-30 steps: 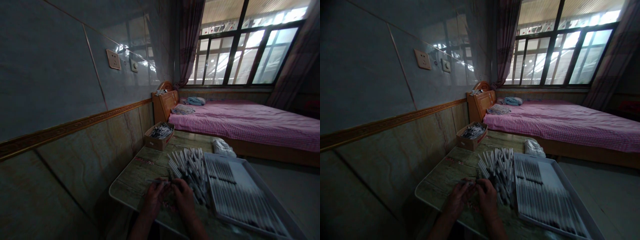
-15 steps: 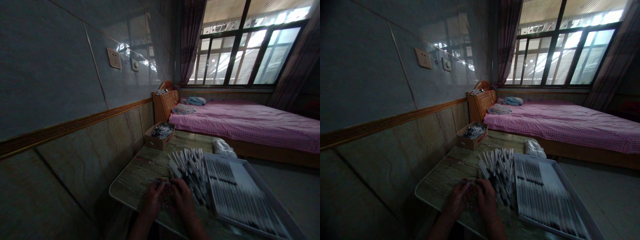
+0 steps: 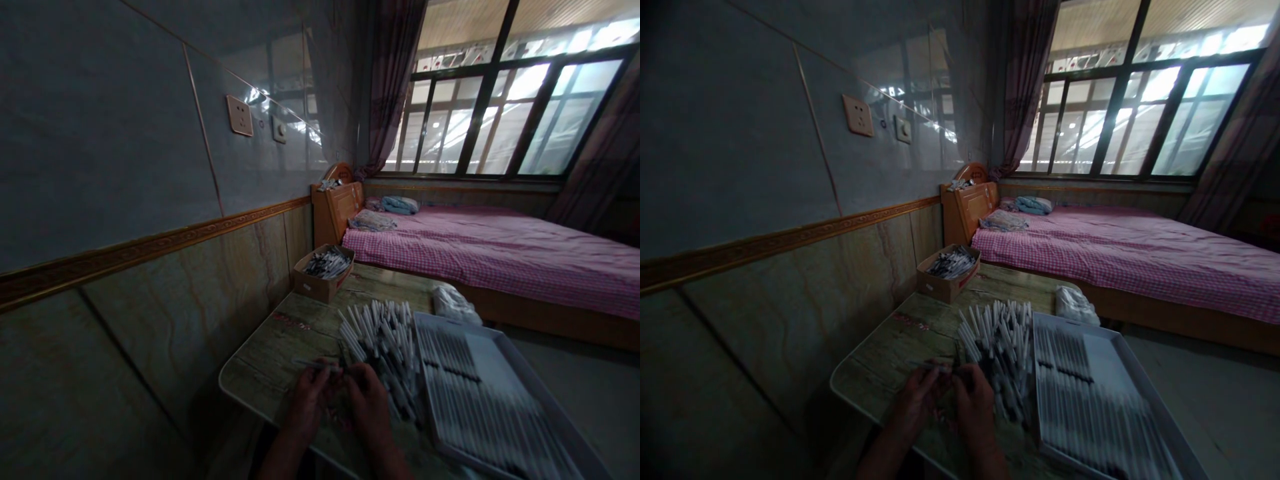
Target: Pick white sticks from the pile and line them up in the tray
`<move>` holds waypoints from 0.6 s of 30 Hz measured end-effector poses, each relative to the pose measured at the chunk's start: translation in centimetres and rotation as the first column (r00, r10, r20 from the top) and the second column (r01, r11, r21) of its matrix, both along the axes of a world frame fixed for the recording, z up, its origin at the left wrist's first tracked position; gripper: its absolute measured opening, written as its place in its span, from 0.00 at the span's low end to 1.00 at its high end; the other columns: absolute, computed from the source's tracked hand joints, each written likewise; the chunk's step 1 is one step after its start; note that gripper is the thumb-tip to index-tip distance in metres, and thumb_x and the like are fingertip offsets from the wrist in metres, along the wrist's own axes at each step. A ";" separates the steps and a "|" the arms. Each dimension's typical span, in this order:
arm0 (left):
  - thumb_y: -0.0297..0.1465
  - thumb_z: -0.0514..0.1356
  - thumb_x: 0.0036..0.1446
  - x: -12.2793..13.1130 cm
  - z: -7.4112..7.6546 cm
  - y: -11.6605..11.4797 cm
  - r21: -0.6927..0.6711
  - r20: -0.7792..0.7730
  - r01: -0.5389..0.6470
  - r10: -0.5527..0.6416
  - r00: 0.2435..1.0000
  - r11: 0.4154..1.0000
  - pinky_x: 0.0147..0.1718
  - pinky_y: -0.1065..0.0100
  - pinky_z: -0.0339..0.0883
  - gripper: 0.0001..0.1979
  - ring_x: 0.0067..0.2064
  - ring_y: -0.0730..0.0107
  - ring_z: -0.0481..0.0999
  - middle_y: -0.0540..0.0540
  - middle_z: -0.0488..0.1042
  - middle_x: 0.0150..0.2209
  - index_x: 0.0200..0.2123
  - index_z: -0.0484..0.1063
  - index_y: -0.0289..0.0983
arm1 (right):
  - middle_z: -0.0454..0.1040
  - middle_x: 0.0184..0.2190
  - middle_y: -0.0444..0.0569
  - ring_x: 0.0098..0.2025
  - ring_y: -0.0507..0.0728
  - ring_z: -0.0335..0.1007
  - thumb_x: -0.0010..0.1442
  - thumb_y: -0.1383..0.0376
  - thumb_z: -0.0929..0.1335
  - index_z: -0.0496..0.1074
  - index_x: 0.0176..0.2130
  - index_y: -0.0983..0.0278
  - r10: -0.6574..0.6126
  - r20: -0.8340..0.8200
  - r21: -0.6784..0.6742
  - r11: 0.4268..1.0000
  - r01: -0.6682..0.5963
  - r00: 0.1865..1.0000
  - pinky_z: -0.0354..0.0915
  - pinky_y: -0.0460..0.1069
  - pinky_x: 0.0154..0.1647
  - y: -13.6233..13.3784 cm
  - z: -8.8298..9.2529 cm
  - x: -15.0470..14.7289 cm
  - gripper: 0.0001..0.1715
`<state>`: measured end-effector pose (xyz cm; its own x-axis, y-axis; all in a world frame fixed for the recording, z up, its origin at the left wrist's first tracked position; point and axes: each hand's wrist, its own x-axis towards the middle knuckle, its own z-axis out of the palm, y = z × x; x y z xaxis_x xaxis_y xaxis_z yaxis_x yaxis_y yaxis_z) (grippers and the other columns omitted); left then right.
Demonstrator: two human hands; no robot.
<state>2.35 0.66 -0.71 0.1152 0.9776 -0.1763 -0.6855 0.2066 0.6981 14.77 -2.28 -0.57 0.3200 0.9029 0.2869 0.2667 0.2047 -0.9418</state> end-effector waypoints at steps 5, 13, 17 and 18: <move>0.39 0.78 0.32 0.0 0.3 -0.1 0.008 -0.022 0.011 -0.011 1.000 1.000 0.43 0.58 0.74 0.23 0.39 0.56 0.82 0.45 0.82 0.32 0.31 0.76 0.36 | 0.78 0.28 0.44 0.32 0.56 0.75 0.54 0.63 0.68 0.75 0.31 0.60 0.016 -0.019 -0.015 1.000 -0.016 1.000 0.68 0.46 0.34 -0.3 0.4 -0.1 0.05; 0.39 0.77 0.31 0.2 0.1 0.0 0.001 -0.089 -0.002 0.002 0.996 1.000 0.39 0.61 0.75 0.24 0.36 0.59 0.82 0.45 0.82 0.31 0.31 0.76 0.36 | 0.78 0.28 0.44 0.33 0.55 0.75 0.55 0.64 0.67 0.77 0.30 0.59 0.021 0.002 0.040 0.999 -0.021 1.000 0.68 0.46 0.35 -0.3 0.3 0.3 0.07; 0.40 0.78 0.29 0.4 0.1 0.0 0.016 -0.116 -0.025 0.027 0.993 1.000 0.39 0.61 0.75 0.24 0.35 0.59 0.82 0.47 0.82 0.30 0.30 0.75 0.36 | 0.78 0.30 0.44 0.34 0.55 0.75 0.54 0.64 0.67 0.77 0.30 0.58 0.006 0.030 0.043 0.999 -0.008 1.000 0.68 0.46 0.37 -0.4 0.3 0.3 0.07; 0.41 0.78 0.28 0.4 0.1 0.0 0.014 -0.116 -0.027 0.028 0.993 1.000 0.39 0.60 0.76 0.24 0.35 0.59 0.82 0.47 0.82 0.30 0.30 0.75 0.37 | 0.78 0.30 0.44 0.35 0.55 0.75 0.54 0.64 0.67 0.77 0.31 0.58 0.007 0.035 0.043 0.999 -0.009 0.999 0.68 0.46 0.38 -0.4 0.3 0.4 0.07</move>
<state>2.72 0.68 -0.64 0.0675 0.9823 -0.1746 -0.6046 0.1795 0.7761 15.13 -2.71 -0.31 0.3021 0.8919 0.3366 0.2975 0.2473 -0.9221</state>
